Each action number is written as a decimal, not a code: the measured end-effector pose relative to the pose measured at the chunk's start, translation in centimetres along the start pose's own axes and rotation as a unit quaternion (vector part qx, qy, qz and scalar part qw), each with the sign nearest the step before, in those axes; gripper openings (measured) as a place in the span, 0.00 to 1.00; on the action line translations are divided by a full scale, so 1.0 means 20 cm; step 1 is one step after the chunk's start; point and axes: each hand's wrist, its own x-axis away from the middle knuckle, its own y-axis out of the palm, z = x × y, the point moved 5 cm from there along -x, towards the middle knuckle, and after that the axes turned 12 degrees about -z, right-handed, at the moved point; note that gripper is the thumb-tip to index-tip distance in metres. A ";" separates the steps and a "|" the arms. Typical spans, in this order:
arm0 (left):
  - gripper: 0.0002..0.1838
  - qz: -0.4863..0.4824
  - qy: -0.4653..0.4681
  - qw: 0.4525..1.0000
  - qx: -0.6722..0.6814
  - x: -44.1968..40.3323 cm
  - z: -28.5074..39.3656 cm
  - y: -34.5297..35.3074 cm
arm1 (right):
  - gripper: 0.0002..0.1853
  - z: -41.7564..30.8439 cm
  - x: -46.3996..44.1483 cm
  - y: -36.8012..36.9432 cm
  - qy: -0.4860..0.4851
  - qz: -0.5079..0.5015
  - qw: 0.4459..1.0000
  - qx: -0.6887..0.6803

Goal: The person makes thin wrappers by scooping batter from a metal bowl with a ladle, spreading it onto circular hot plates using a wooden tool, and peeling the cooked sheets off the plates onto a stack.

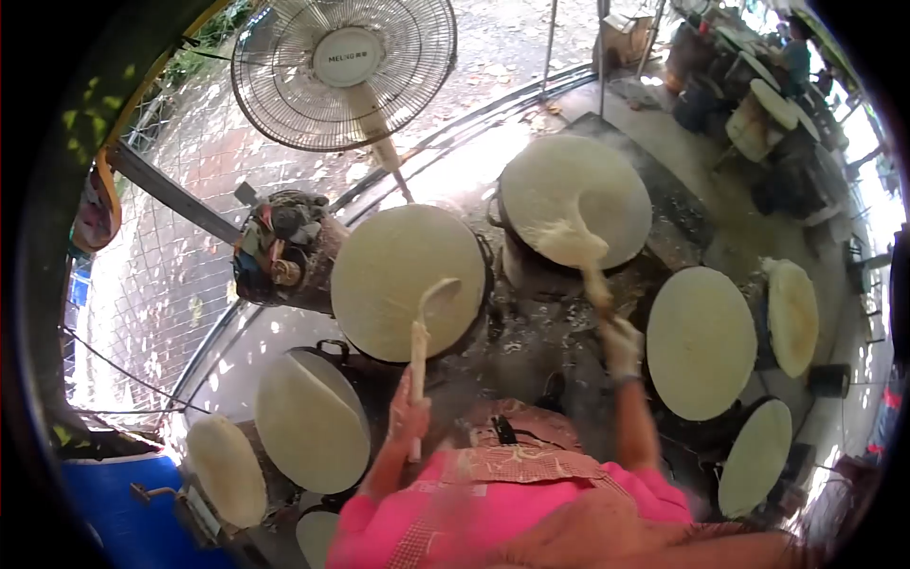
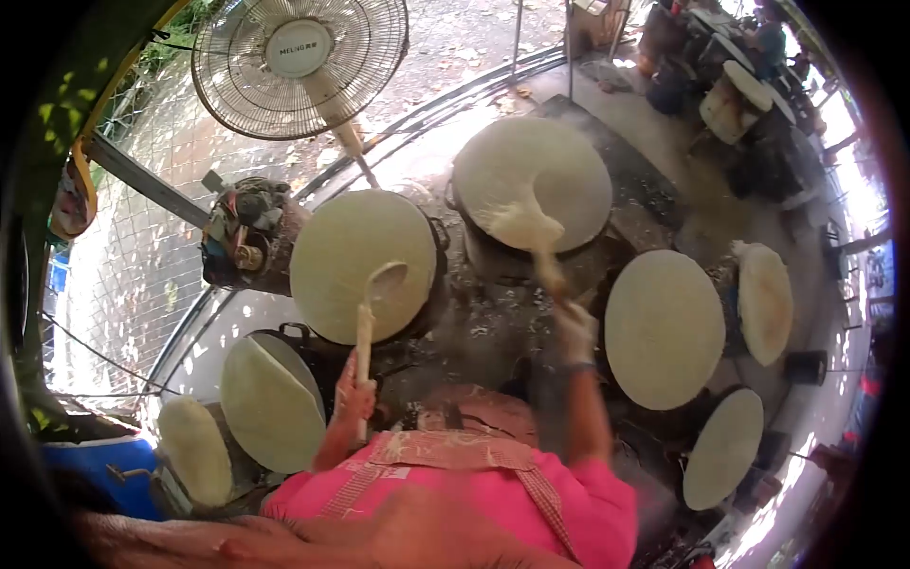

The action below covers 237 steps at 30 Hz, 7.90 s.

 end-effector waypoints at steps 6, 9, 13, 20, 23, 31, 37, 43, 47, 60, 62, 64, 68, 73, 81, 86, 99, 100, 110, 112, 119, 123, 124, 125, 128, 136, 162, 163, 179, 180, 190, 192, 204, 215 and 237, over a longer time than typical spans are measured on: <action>0.41 -0.007 -0.028 0.998 0.064 0.19 0.12 -0.01 | 0.13 -0.42 0.02 0.32 0.040 -0.027 0.938 0.344; 0.40 -0.075 -0.021 0.988 0.135 0.30 0.10 -0.05 | 0.13 -0.34 0.14 0.04 0.127 0.001 0.919 0.373; 0.31 -0.263 0.041 0.859 0.437 0.31 -0.11 -0.11 | 0.16 -0.56 0.03 0.30 0.083 0.043 0.981 0.172; 0.17 -0.354 0.087 0.722 0.588 0.41 0.14 0.08 | 0.14 -0.30 -0.09 -0.02 0.116 -0.030 0.937 0.327; 0.10 -0.398 0.035 0.716 0.572 0.34 0.14 0.15 | 0.14 -0.43 -0.19 0.03 0.047 0.085 0.976 0.195; 0.07 -0.371 -0.072 0.791 0.481 0.10 0.07 0.17 | 0.17 -0.15 -0.24 -0.16 0.121 0.001 0.963 0.241; 0.07 -0.283 -0.175 0.781 0.528 -0.10 0.00 0.19 | 0.11 -0.32 -0.16 0.00 0.060 -0.030 0.958 0.277; 0.10 -0.161 -0.215 0.868 0.417 -0.19 0.03 0.24 | 0.16 -0.02 -0.69 -0.25 0.010 0.154 0.981 0.115; 0.11 -0.103 -0.231 0.904 0.345 -0.18 0.08 0.28 | 0.21 -0.18 -1.14 -0.38 0.106 0.107 0.989 0.000; 0.17 -0.097 -0.250 0.849 0.456 -0.02 0.08 0.24 | 0.12 0.09 -0.50 -0.06 0.138 0.083 0.910 -0.383; 0.17 0.057 -0.201 0.958 0.193 -0.04 0.17 0.31 | 0.10 0.06 -0.47 0.13 0.109 0.114 0.912 -0.380; 0.17 0.010 -0.204 0.951 0.231 -0.08 0.16 0.31 | 0.15 0.06 -0.47 0.00 0.141 0.032 0.953 -0.267; 0.16 -0.260 -0.208 0.942 -0.032 -0.26 -0.01 0.01 | 0.14 -0.01 -0.67 -0.45 0.084 0.099 0.991 -0.013; 0.16 -0.205 -0.298 0.775 0.518 -0.42 -0.10 0.05 | 0.09 -0.21 -0.87 -0.41 -0.020 0.028 0.935 0.353; 0.18 -0.170 -0.055 0.970 0.162 -0.85 0.43 0.66 | 0.08 -0.03 -0.63 -0.44 -0.005 0.059 0.907 0.416; 0.09 -0.170 -0.136 0.920 0.327 -1.28 0.48 0.92 | 0.08 -0.04 -0.51 -0.47 -0.043 0.057 0.921 0.384; 0.18 -0.242 -0.173 0.930 0.218 -0.95 0.39 0.90 | 0.08 -0.45 -0.03 -0.19 -0.135 0.061 0.927 0.345; 0.17 -0.222 -0.224 0.918 0.240 -0.89 0.38 0.89 | 0.08 -0.43 -0.01 -0.18 -0.113 0.060 0.920 0.370; 0.11 -0.225 -0.337 0.702 0.586 -0.64 0.59 1.21 | 0.12 -0.35 -0.20 -0.38 -0.137 0.084 0.939 0.305; 0.12 -0.213 -0.334 0.709 0.583 -0.66 0.62 1.27 | 0.13 -0.27 -0.24 -0.44 -0.119 0.048 0.975 0.181; 0.12 -0.182 -0.317 0.806 0.464 -0.99 0.78 1.56 | 0.18 -0.17 -0.24 -0.70 0.252 -0.006 0.936 -0.247; 0.13 -0.258 -0.275 0.865 0.332 -1.39 0.83 1.77 | 0.19 -0.03 -0.25 -0.78 0.260 0.032 0.945 -0.198; 0.13 -0.256 -0.276 0.864 0.333 -1.50 0.85 1.84 | 0.19 -0.05 -0.26 -0.79 0.268 0.041 0.943 -0.193; 0.13 -0.255 -0.276 0.863 0.337 -1.61 0.85 1.91 | 0.19 -0.06 -0.28 -0.81 0.276 0.049 0.942 -0.186; 0.13 -0.257 -0.258 0.869 0.334 -1.87 0.82 2.06 | 0.18 -0.08 -0.38 -0.81 0.295 0.059 0.937 -0.176; 0.14 -0.218 -0.233 0.880 0.351 -2.05 0.80 2.10 | 0.18 0.00 -0.50 -0.70 0.199 0.049 0.975 0.089; 0.05 -0.058 -0.072 0.758 0.646 -0.03 0.19 0.95 | 0.22 -0.33 -0.47 -0.42 0.049 -0.265 0.962 -0.053; 0.08 -0.019 -0.003 0.807 0.590 0.20 0.20 0.96 | 0.21 -0.33 -0.41 -0.34 0.016 -0.297 0.954 -0.041; 0.08 0.224 0.231 0.633 0.704 2.08 -0.88 0.99 | 0.20 -1.00 0.93 1.38 -0.371 -0.487 0.767 0.190; 0.08 0.235 0.238 0.627 0.704 2.14 -0.92 0.96 | 0.20 -1.01 0.95 1.53 -0.324 -0.527 0.768 0.164; 0.12 0.348 0.283 0.462 0.765 2.55 -1.10 1.07 | 0.29 -1.26 1.04 2.66 -0.267 -0.509 0.796 0.188; 0.17 0.349 0.273 0.442 0.780 2.54 -1.08 1.17 | 0.28 -1.08 0.87 3.08 -0.261 -0.508 0.779 0.259; 0.23 0.166 0.431 0.314 0.830 2.59 -1.18 1.28 | 0.16 -2.04 1.44 2.14 -0.434 -0.392 0.779 0.225; 0.22 0.197 0.463 0.325 0.800 2.76 -1.34 1.20 | 0.14 -3.15 2.08 2.24 -0.702 -0.281 0.622 0.205; 0.16 0.293 0.657 0.038 0.694 2.58 -1.13 1.06 | 0.28 -2.34 3.44 3.40 -0.664 -0.667 0.316 0.120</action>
